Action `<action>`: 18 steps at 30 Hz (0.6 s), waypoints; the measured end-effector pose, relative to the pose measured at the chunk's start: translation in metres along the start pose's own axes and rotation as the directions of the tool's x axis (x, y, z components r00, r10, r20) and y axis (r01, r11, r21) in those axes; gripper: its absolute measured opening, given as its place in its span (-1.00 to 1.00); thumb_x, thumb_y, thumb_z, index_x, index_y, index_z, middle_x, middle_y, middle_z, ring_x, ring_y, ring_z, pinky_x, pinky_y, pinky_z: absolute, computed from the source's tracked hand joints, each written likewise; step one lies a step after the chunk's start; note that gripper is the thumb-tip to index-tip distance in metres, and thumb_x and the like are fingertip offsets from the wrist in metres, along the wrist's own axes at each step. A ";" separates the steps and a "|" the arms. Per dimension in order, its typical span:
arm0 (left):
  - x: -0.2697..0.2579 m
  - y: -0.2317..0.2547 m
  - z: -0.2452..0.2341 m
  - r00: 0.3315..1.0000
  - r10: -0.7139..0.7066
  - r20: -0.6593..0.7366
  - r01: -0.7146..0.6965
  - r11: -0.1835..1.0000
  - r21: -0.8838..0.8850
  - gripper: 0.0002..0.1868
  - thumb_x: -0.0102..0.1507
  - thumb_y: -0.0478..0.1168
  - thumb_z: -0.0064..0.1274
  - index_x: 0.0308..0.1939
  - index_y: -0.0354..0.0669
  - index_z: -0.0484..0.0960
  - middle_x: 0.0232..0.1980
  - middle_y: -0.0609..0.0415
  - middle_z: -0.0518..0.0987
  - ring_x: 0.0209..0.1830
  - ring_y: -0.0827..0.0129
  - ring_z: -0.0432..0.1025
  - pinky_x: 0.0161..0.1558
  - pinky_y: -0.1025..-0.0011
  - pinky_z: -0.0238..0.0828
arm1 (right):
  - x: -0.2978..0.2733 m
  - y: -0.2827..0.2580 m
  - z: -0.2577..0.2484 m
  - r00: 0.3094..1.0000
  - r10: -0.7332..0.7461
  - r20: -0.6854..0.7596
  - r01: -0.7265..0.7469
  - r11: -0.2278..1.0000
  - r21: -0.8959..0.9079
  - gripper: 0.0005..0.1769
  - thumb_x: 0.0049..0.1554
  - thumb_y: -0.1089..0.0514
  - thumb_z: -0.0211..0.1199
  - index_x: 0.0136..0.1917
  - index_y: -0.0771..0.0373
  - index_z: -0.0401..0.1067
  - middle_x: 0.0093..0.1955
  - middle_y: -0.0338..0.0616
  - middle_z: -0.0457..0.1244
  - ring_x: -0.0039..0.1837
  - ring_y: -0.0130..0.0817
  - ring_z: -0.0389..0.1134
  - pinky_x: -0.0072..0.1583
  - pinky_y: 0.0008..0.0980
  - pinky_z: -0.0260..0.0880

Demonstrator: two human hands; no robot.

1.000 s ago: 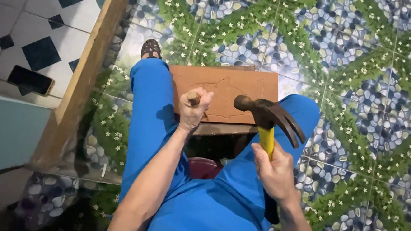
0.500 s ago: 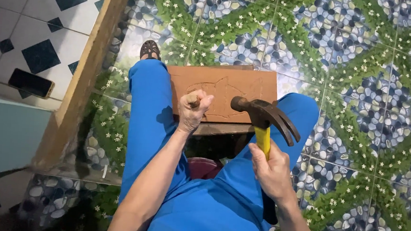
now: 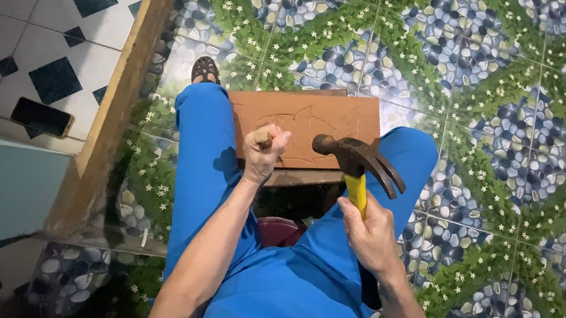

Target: Carving a fish design into a wooden block using a hammer and a wooden chisel while sitting on the floor.

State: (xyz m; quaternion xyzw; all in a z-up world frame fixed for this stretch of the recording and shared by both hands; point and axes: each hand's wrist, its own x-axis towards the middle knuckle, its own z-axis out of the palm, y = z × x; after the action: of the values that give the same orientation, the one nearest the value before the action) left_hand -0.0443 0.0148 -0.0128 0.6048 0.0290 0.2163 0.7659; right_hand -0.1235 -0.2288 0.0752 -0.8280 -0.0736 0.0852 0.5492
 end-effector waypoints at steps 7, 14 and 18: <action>0.001 0.008 0.002 1.000 0.022 0.009 -0.021 0.998 -0.052 -0.54 0.29 -0.41 0.21 -0.68 -0.11 0.41 -0.69 0.14 0.31 -0.63 0.55 0.11 -0.50 0.59 0.15 | -0.001 -0.004 0.000 1.000 0.017 0.008 -0.017 1.000 -0.014 -0.59 0.38 0.16 0.21 -0.33 0.24 0.39 -0.66 -0.11 0.23 -0.63 -0.37 0.27 -0.48 -0.41 0.33; 0.002 0.003 -0.002 0.996 0.063 0.068 -0.063 0.998 0.000 -0.54 0.28 -0.42 0.24 -0.69 -0.12 0.44 -0.70 0.15 0.32 -0.66 0.55 0.11 -0.53 0.57 0.16 | 0.001 -0.002 0.001 1.000 0.011 0.019 -0.010 0.999 -0.031 -0.58 0.38 0.15 0.20 -0.33 0.24 0.42 -0.65 -0.12 0.25 -0.62 -0.37 0.30 -0.48 -0.43 0.34; 0.000 -0.009 0.002 0.989 0.090 0.117 -0.091 0.996 0.003 -0.51 0.28 -0.44 0.24 -0.70 -0.10 0.42 -0.70 0.15 0.28 -0.66 0.55 0.07 -0.55 0.57 0.12 | 0.004 -0.013 -0.001 1.000 0.003 0.030 -0.001 0.998 -0.061 -0.57 0.39 0.13 0.18 -0.32 0.25 0.41 -0.65 -0.12 0.26 -0.60 -0.38 0.30 -0.46 -0.42 0.35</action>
State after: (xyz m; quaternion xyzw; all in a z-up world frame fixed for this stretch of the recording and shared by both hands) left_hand -0.0406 0.0113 -0.0203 0.6205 -0.0423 0.2150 0.7530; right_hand -0.1197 -0.2237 0.0870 -0.8432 -0.0837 0.0958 0.5223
